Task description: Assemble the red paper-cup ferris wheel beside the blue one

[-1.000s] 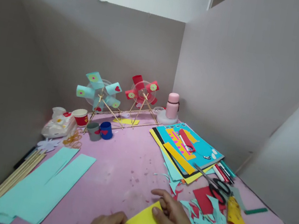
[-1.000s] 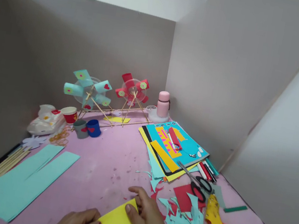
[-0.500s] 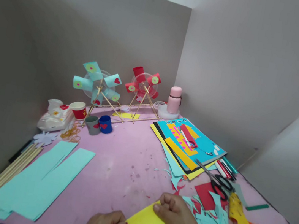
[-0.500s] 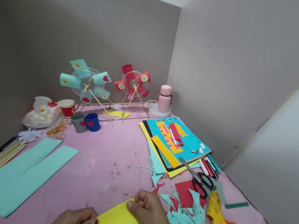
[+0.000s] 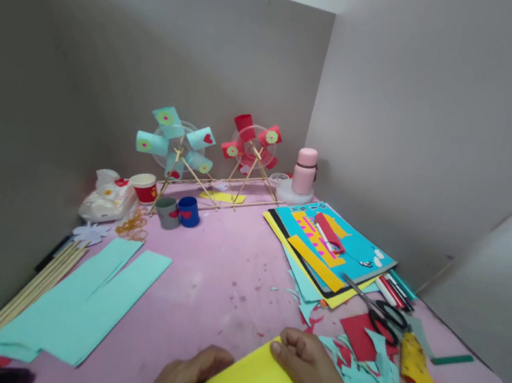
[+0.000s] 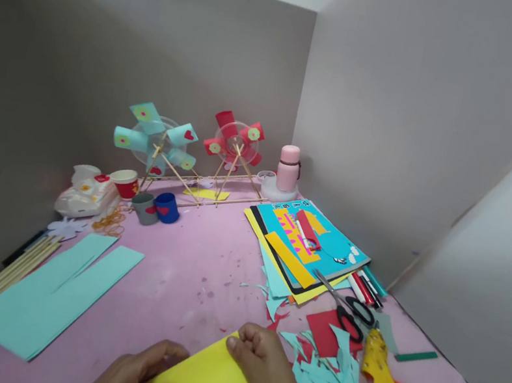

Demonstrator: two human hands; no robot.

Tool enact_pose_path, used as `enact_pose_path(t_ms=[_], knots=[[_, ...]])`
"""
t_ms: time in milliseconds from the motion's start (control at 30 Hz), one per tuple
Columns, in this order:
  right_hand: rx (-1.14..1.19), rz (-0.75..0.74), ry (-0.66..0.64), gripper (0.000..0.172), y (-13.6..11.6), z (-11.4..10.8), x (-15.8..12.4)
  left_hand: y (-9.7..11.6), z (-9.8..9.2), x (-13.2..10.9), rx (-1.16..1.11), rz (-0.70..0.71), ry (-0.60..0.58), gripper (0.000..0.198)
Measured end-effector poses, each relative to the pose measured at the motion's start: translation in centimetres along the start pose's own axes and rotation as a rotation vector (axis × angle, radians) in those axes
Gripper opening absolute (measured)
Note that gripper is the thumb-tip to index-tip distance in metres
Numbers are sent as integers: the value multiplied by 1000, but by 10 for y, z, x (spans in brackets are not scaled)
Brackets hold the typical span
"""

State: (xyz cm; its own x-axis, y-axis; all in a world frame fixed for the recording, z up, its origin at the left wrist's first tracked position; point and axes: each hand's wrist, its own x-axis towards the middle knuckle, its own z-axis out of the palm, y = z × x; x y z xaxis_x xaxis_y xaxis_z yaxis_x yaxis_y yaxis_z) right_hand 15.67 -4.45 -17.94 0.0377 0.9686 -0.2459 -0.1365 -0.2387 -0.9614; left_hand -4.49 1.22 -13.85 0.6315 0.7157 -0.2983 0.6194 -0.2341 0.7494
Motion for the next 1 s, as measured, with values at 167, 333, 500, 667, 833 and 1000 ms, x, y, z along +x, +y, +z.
enact_pose_path(t_ms=[167,333,500,667,833,1000], knots=[[-14,-3,3,38,1,-1,0,-9,0,1,-138,71,-54,39],[-8,2,-2,40,1,-1,1,-8,0,-2,-56,9,7,34],[32,0,-2,41,1,0,-1,1,1,-3,-29,-71,34,31],[87,-2,-31,41,2,2,-2,5,2,-3,-19,-131,88,9],[91,-13,-35,41,1,0,0,3,2,-1,-38,-107,88,10],[51,-39,-33,41,-3,1,0,-1,3,0,-52,-92,90,14]])
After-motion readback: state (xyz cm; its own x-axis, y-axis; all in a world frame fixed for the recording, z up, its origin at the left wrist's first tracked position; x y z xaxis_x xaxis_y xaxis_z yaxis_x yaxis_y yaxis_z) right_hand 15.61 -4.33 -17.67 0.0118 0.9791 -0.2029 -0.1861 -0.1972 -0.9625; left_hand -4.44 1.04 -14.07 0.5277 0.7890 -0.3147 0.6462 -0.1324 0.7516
